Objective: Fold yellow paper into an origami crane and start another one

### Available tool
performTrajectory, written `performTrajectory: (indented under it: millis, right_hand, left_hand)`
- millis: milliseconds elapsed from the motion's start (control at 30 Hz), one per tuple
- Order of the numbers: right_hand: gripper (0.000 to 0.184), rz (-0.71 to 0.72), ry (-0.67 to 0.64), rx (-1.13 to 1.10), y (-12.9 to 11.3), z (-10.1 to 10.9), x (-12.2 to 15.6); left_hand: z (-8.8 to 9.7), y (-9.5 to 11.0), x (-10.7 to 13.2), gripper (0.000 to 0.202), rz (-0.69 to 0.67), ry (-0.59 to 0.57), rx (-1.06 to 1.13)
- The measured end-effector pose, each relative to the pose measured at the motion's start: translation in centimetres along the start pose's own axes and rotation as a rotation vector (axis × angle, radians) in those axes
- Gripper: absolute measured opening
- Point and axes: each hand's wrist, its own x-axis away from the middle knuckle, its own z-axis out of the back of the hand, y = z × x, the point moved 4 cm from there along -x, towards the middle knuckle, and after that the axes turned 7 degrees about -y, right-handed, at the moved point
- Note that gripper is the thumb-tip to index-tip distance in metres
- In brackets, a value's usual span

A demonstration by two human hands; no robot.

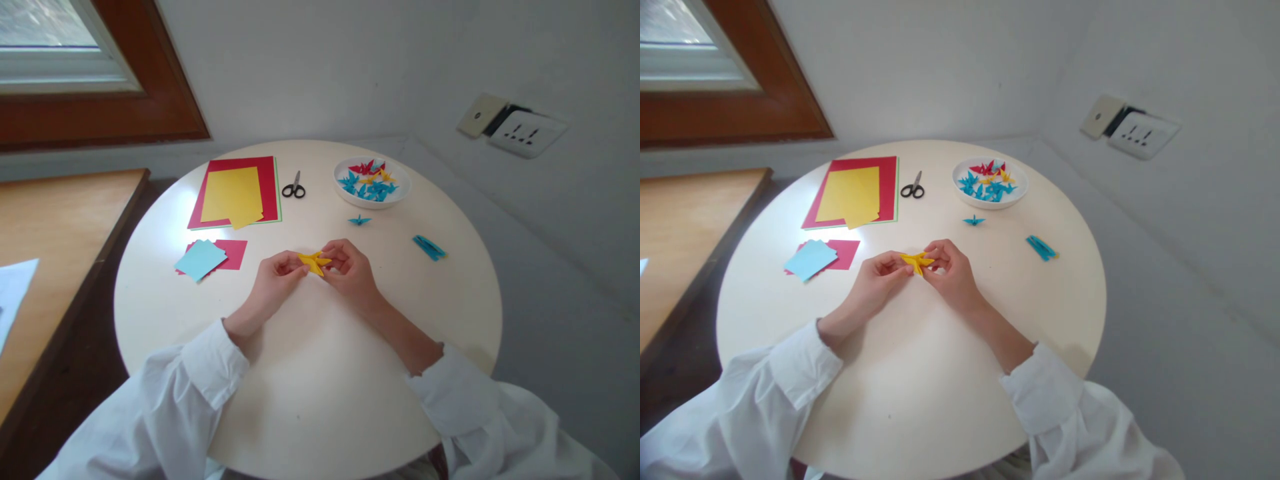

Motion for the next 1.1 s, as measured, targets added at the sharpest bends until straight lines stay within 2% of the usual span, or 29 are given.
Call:
performTrajectory:
  millis: [100, 333, 600, 800, 967, 1100]
  right_hand:
    - [0.031, 0.007, 0.011, -0.034, 0.13, -0.13, -0.06]
    - [0.031, -0.038, 0.01, 0.009, 0.42, -0.59, -0.12]
    - [0.028, -0.012, 0.039, 0.001, 0.1, -0.62, 0.01]
    - [0.03, -0.021, 0.025, -0.018, 0.03, -0.83, 0.02]
    - [0.036, -0.013, 0.051, 0.018, 0.21, -0.64, 0.09]
    - [0.031, 0.009, 0.023, 0.153, 0.37, -0.45, 0.21]
  left_hand:
    - [0.03, -0.34, -0.13, 0.015, 0.006, -0.001, 0.013]
    - [0.04, -0.27, -0.19, 0.011, -0.049, 0.083, 0.039]
    - [-0.05, -0.41, -0.16, 0.019, -0.017, 0.056, 0.081]
    - [0.16, 0.03, -0.08, 0.016, -0.032, 0.125, 0.072]
    - [0.41, 0.34, -0.02, 0.018, -0.057, 0.18, 0.016]
    - [0.51, 0.25, -0.01, 0.013, -0.075, 0.161, -0.158]
